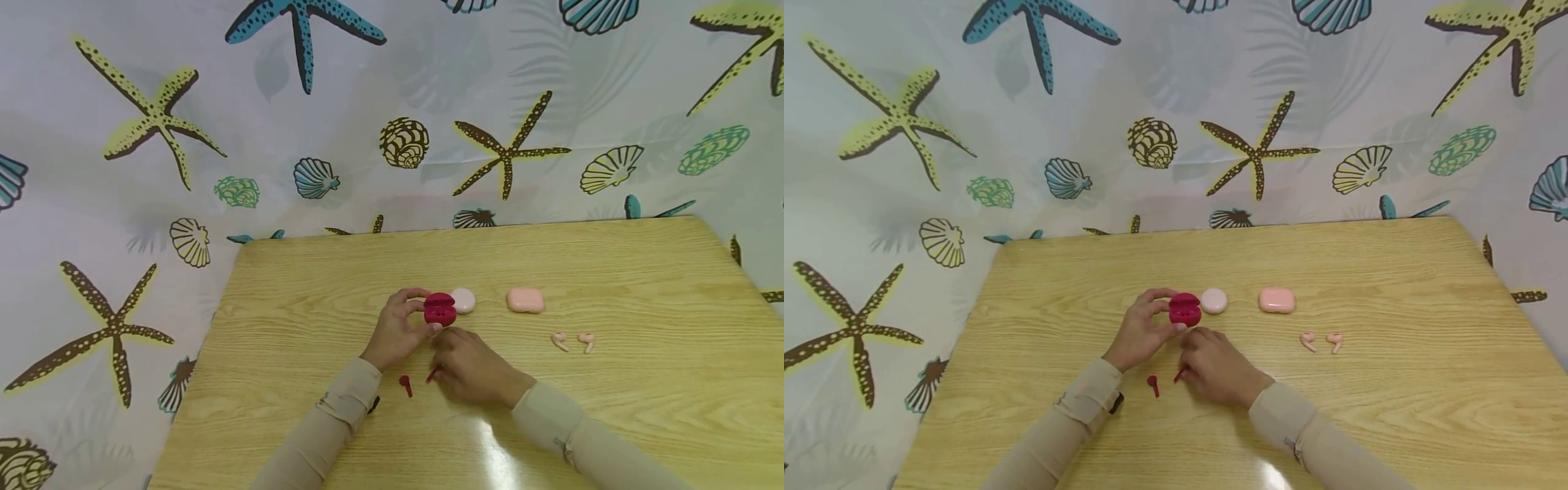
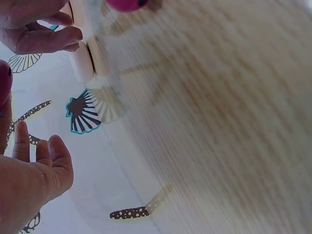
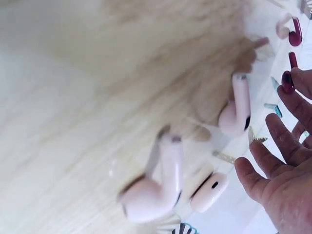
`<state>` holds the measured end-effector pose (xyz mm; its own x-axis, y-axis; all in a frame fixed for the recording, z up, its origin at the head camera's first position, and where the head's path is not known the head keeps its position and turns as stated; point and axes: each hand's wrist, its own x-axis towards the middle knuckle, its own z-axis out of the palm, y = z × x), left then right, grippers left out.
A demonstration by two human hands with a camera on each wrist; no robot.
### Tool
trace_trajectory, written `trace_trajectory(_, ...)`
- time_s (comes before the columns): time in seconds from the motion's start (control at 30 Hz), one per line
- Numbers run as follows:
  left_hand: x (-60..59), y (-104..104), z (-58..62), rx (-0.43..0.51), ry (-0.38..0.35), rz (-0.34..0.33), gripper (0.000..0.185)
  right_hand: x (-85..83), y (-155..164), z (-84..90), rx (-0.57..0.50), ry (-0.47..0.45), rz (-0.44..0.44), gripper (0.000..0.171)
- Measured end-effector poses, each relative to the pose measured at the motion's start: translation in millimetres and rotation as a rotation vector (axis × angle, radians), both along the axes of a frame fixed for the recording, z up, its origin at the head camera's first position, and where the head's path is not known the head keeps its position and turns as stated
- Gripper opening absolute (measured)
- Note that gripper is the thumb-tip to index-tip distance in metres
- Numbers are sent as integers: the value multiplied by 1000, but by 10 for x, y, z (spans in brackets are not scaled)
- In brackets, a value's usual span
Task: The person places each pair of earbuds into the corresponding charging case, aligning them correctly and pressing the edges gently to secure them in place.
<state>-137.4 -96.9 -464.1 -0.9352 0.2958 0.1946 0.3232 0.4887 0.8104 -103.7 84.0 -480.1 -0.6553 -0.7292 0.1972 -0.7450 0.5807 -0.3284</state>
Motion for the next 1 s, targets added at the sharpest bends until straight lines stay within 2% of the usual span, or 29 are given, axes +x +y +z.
trace_trajectory(0.2, -15, 19, 11, 10, 16, 1, 18, -69, 136, 42, -44, 69, -23, 9)
trace_trajectory(0.4, -33, 39, 16, 14, 8, -2, 19, -207, 277, 147, -76, 173, -61, 10)
trace_trajectory(0.7, -33, 53, 4, -6, -32, 5, 18, -360, 417, 455, -64, 110, -148, 8)
trace_trajectory(1.0, -7, 51, 0, -19, -18, -1, 17, -465, 485, 755, -120, 215, -149, 10)
